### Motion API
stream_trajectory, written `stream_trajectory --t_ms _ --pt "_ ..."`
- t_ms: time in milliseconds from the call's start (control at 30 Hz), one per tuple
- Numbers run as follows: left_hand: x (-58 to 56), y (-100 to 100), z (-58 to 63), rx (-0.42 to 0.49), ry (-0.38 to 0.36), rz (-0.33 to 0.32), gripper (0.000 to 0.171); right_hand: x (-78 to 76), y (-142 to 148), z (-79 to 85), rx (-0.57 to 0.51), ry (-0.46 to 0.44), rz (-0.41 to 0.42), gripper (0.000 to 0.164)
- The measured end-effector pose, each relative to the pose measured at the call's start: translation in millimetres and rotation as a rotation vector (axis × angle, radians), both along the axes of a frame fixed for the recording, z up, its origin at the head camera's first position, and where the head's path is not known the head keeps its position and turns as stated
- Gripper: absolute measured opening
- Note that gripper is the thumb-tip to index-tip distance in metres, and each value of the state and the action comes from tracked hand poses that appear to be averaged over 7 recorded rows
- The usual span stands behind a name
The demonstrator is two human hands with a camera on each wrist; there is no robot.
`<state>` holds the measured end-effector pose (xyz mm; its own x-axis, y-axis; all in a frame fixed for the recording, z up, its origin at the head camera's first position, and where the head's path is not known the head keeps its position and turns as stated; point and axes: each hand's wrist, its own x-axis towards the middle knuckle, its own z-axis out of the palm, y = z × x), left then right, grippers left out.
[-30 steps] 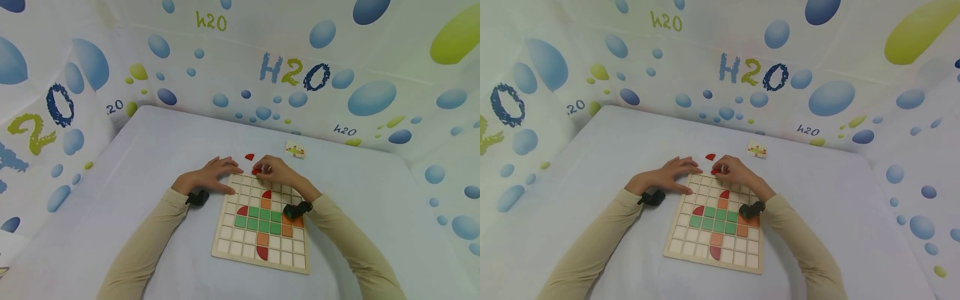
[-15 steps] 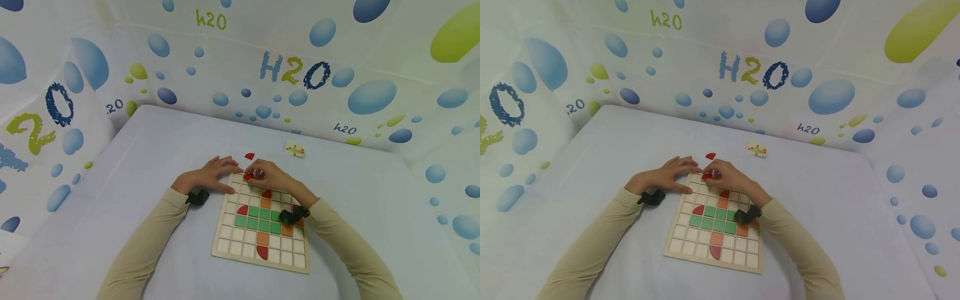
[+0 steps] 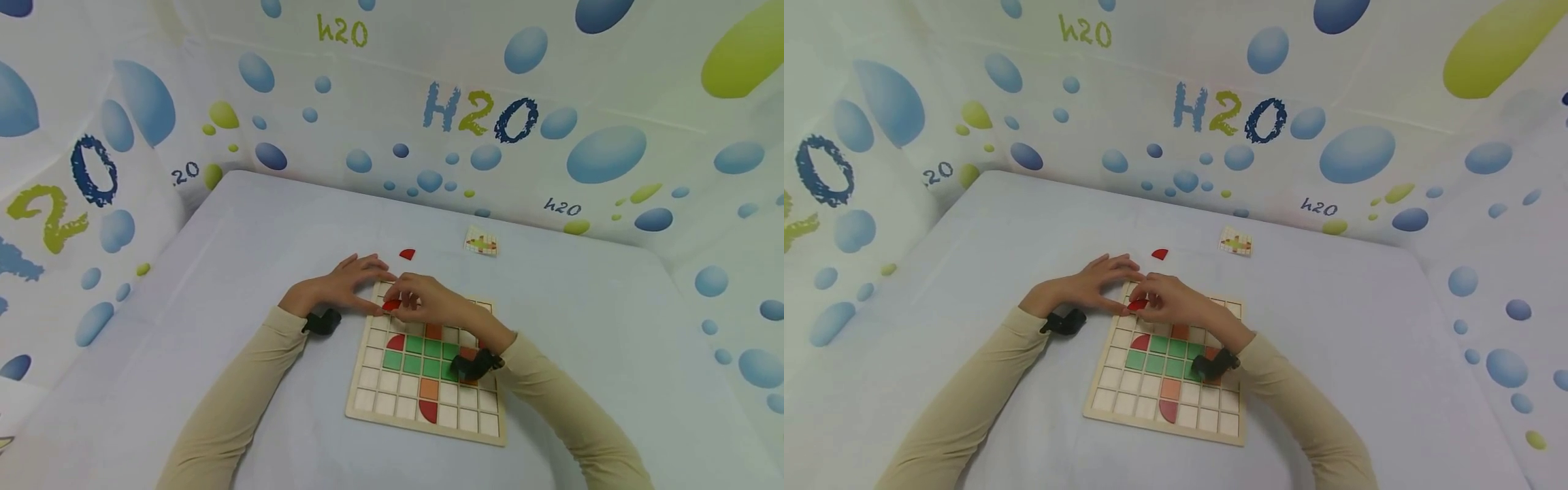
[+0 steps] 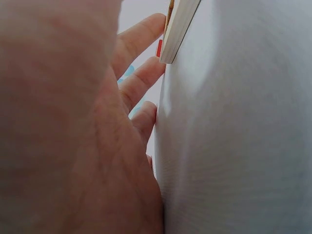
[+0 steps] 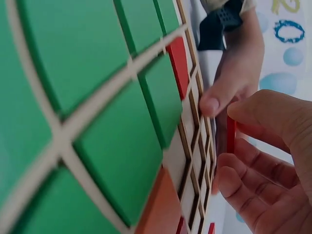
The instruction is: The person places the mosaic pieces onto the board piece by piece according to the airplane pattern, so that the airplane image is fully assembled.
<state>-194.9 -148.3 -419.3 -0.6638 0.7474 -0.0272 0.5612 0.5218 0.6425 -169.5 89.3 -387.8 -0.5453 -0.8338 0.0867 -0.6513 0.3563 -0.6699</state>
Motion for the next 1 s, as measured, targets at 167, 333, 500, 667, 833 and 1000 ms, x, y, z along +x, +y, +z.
stream_trajectory --t_ms 167,333,500,667,833,1000 --pt "0.1 -1 -0.3 0.023 0.01 -0.018 0.06 9.2 -3 1.0 0.004 -0.029 0.042 0.021" --pt "0.2 -1 -1.5 0.031 0.018 -0.029 0.061 17.6 -8 -1.1 0.019 -0.021 0.073 0.02" --pt "0.1 -1 -0.3 0.032 0.017 -0.027 0.062 23.2 -12 -1.1 0.032 -0.003 0.122 0.017" --pt "0.4 0 0.7 0.026 0.003 -0.02 0.062 27.0 -14 -1.2 0.058 -0.003 0.162 0.017" --pt "0.4 0 -0.4 0.031 0.013 -0.021 0.062 30.2 -16 -0.2 0.079 0.014 0.199 0.015" --pt "-0.4 0 -1.8 0.025 0.018 -0.015 0.062 32.2 -18 -1.0 0.084 -0.013 0.224 0.013"
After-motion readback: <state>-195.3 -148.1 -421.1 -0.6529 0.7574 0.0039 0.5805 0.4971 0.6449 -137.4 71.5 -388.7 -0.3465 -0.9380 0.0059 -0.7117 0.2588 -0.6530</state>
